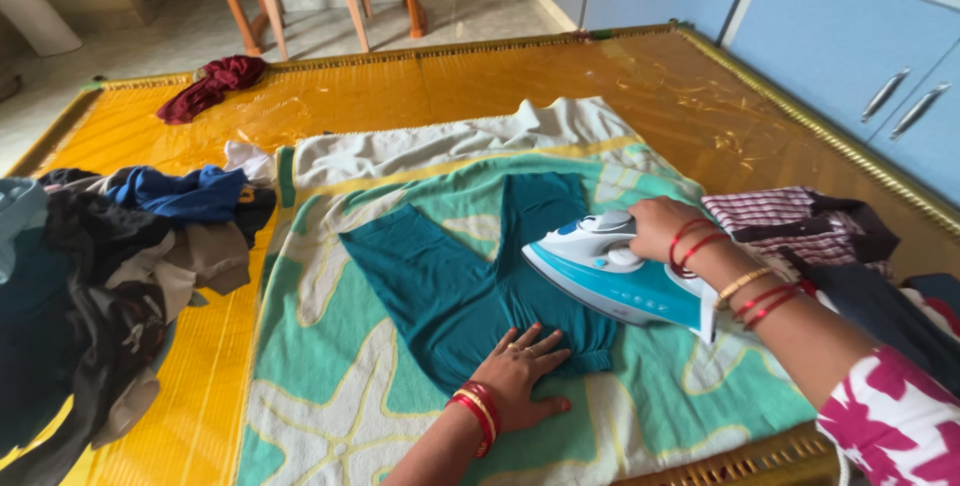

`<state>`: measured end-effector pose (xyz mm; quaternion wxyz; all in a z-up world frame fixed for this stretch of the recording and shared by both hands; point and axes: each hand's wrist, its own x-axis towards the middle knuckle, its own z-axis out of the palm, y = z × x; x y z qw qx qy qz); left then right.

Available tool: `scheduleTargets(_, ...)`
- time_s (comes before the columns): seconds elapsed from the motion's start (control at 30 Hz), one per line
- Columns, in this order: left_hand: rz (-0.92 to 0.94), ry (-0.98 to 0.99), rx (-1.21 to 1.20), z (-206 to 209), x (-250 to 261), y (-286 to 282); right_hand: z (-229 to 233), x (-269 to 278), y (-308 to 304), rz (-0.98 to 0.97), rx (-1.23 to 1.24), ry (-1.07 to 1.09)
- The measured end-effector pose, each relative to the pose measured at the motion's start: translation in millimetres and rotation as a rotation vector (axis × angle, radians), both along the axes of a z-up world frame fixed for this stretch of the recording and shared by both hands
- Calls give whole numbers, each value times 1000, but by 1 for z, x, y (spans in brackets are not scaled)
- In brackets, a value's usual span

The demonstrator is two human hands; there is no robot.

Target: The person irons a dark garment and then a teal pair of shorts on a patterned towel spread over a woven cot. They smooth the fabric, use a steam iron, and fold each item after ironing.

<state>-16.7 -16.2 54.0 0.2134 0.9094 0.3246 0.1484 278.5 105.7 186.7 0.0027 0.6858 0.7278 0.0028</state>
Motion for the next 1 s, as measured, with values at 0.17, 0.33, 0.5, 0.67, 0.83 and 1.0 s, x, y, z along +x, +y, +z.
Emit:
scheduleTargets(0.17,7,-13,18,-2,-2,-3,1,-22,11,-65,77,13)
scheduleTargets(0.33,3,-41,26,-4,-3,-2,-6,-47,87,-188,111,37)
scheduleTargets(0.5,-8,-62,37,-10,-4,-1,-16,-62,157,-261,151,87)
scheduleTargets(0.67,-4,-59,39,-10,-3,-1,-13,-62,167,-273,76,112)
scheduleTargets(0.83,2,-29,15,-3,-4,-1,-6,-52,121,-257,-23,61)
scheduleTargets(1.0,-4,10,-15,3,-3,-4,-2,-27,39,-174,4,24)
